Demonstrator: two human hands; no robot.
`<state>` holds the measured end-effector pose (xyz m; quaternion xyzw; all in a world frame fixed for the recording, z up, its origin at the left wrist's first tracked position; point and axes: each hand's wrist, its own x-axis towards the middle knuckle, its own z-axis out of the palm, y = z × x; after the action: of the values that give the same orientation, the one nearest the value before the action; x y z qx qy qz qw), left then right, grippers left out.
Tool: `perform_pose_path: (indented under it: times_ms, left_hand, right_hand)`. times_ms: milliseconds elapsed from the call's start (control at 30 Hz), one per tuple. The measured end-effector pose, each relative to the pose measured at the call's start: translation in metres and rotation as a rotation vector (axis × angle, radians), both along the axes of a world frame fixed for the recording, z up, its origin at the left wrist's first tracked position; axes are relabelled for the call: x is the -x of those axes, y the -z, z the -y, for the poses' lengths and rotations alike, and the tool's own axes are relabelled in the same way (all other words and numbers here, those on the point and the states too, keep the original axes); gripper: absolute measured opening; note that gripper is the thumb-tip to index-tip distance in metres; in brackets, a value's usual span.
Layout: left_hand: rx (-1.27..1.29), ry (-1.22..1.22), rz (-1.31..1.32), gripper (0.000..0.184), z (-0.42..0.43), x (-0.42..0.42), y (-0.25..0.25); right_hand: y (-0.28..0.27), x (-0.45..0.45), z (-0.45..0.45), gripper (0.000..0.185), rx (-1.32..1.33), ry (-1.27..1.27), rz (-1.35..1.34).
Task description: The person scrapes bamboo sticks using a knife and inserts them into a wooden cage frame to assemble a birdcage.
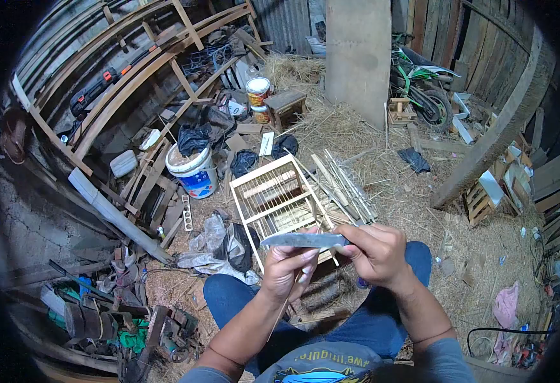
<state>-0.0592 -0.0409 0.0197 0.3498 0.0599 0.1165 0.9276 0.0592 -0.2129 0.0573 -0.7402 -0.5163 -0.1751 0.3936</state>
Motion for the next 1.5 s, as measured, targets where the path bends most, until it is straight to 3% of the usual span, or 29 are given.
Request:
perform_pose_path:
  times_ms: [233,300,467,567,667,767,867,1133,1200,1500]
  left_hand:
    - [0.056,0.124,-0.069,0.034,-0.008,0.004,0.003]
    - [0.084,0.082,-0.061,0.034,-0.007,0.006,0.005]
    - [0.134,0.066,-0.034,0.038,-0.004,0.004,0.007]
    - [0.117,0.045,-0.029,0.036,-0.004,0.005,0.002]
    - [0.023,0.117,-0.056,0.035,-0.008,0.01,0.001]
    - [0.023,0.067,-0.018,0.037,-0.007,0.012,0.003]
    - [0.037,0.127,0.017,0.041,-0.01,0.008,0.012]
    - [0.033,0.081,-0.022,0.048,-0.008,0.004,0.006]
    - [0.022,0.076,-0.031,0.048,-0.007,0.002,0.003]
    - [0.068,0.091,-0.069,0.051,-0.014,0.008,0.005]
  right_hand:
    - [0.013,-0.013,-0.002,0.016,-0.028,0.094,-0.037]
    - [0.016,-0.029,0.001,0.015,-0.158,0.171,-0.078]
    - [0.007,0.001,-0.001,0.02,0.019,-0.018,-0.045]
    - [0.012,0.001,-0.006,0.021,-0.02,-0.058,-0.057]
    - [0.014,-0.014,-0.001,0.018,-0.039,0.066,-0.045]
    - [0.011,-0.017,-0.004,0.019,-0.18,0.134,-0.124]
    - [0.01,0.001,-0.001,0.016,0.058,-0.016,-0.042]
    - [0.003,0.001,-0.005,0.02,0.036,-0.036,-0.114]
    - [0.008,-0.002,-0.008,0.013,-0.027,-0.02,-0.078]
    - [0.022,-0.03,0.004,0.016,-0.047,0.161,-0.109]
